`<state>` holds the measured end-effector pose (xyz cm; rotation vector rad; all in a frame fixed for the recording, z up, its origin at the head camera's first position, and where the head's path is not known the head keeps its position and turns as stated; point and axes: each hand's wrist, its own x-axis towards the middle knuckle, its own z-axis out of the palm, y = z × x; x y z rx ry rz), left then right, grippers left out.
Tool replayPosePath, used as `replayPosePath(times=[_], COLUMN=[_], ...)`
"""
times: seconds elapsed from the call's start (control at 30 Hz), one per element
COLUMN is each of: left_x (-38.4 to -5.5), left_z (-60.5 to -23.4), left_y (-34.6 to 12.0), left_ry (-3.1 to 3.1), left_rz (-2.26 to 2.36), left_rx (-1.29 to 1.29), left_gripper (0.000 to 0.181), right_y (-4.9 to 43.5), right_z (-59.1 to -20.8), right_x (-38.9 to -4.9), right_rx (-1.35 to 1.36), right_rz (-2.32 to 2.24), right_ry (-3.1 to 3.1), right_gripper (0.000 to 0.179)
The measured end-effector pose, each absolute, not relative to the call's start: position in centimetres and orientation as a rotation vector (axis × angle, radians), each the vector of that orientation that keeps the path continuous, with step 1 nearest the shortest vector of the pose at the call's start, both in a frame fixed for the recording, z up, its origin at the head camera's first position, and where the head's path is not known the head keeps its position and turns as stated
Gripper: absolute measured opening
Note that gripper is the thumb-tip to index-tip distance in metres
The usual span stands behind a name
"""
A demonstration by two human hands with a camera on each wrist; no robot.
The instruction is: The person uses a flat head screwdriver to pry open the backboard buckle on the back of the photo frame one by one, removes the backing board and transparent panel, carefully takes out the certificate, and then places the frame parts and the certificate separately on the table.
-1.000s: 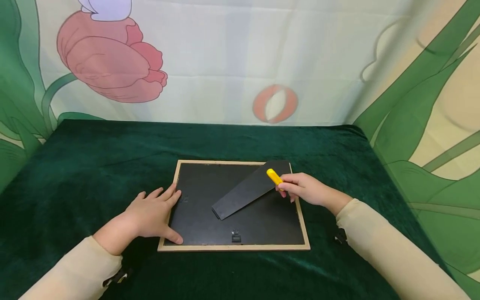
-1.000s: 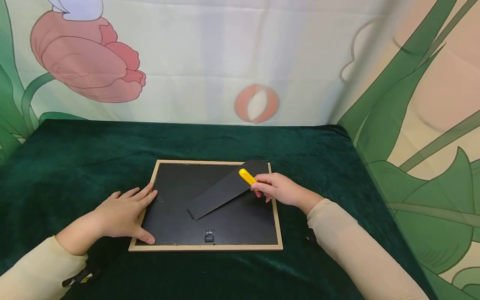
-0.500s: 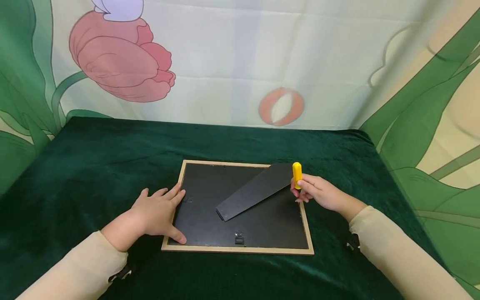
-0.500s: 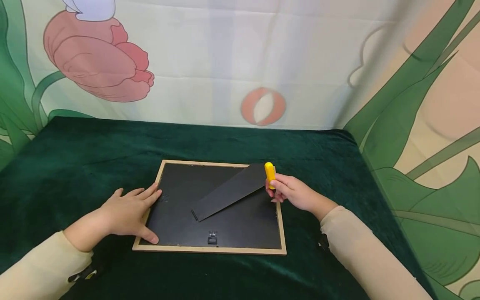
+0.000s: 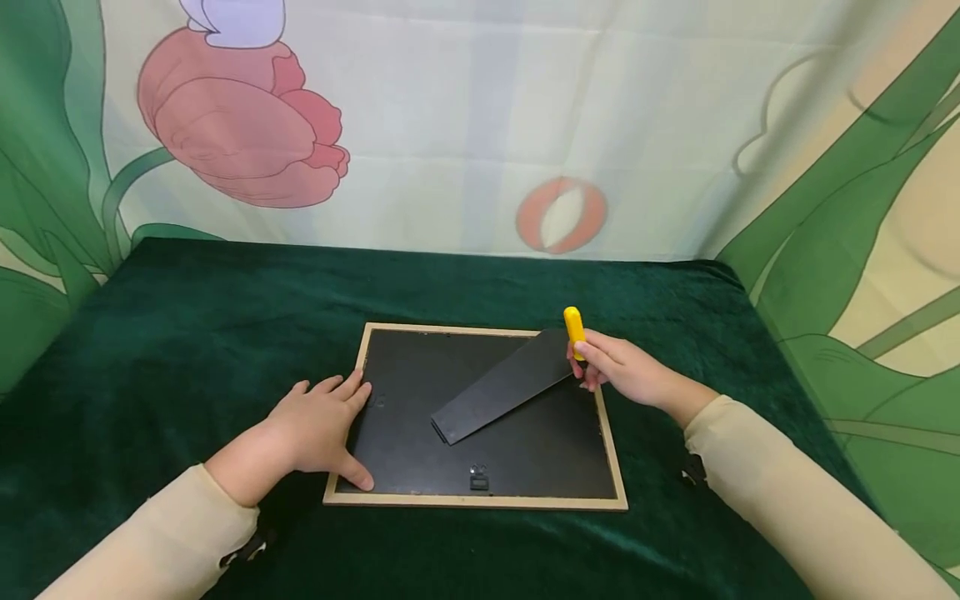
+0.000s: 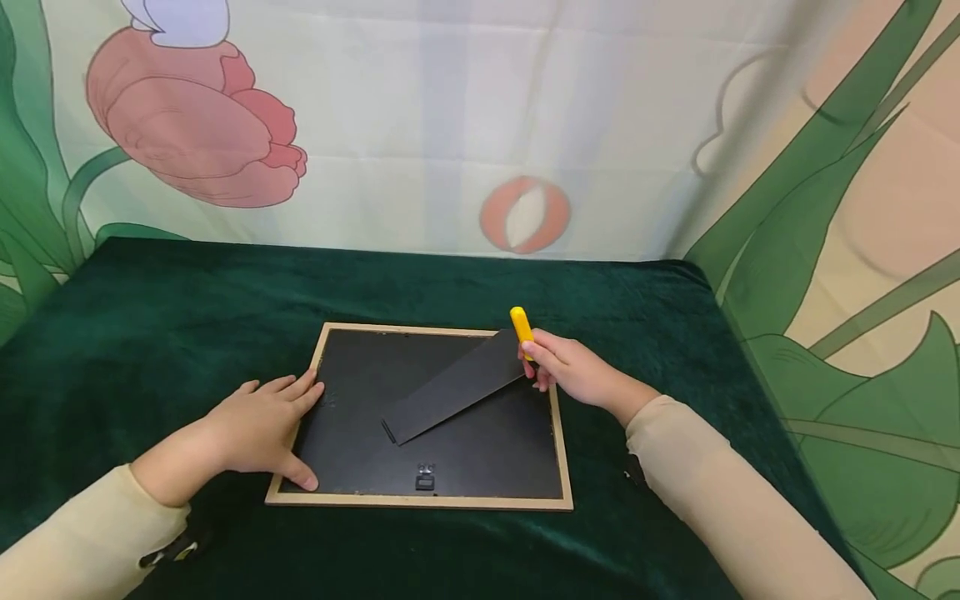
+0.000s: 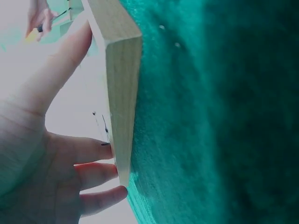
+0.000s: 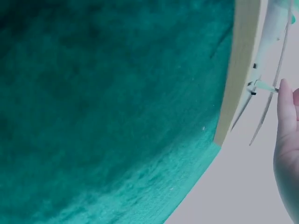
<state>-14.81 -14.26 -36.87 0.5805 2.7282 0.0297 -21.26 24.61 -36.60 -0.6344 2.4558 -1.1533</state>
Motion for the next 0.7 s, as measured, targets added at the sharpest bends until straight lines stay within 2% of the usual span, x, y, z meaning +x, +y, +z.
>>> replayPosePath(times=[0.53, 0.7], left_x=[-14.7, -14.8], left_z=[-36.3, -36.1], left_y=[-13.8, -13.8], left_ry=[2.714, 2.703], left_rz=[-0.03, -0.05], left_rx=[0.548, 0.525], left_gripper=[0.118, 0.119], right_y=[22.2, 22.5], right_z=[-36.8, -36.7], right_x=[-22.0, -22.1], right_rx=[-0.743, -0.711], right_rz=[-0.673, -0.697], right_ry=[2.498, 2.473], right_gripper=[0.026, 0.025])
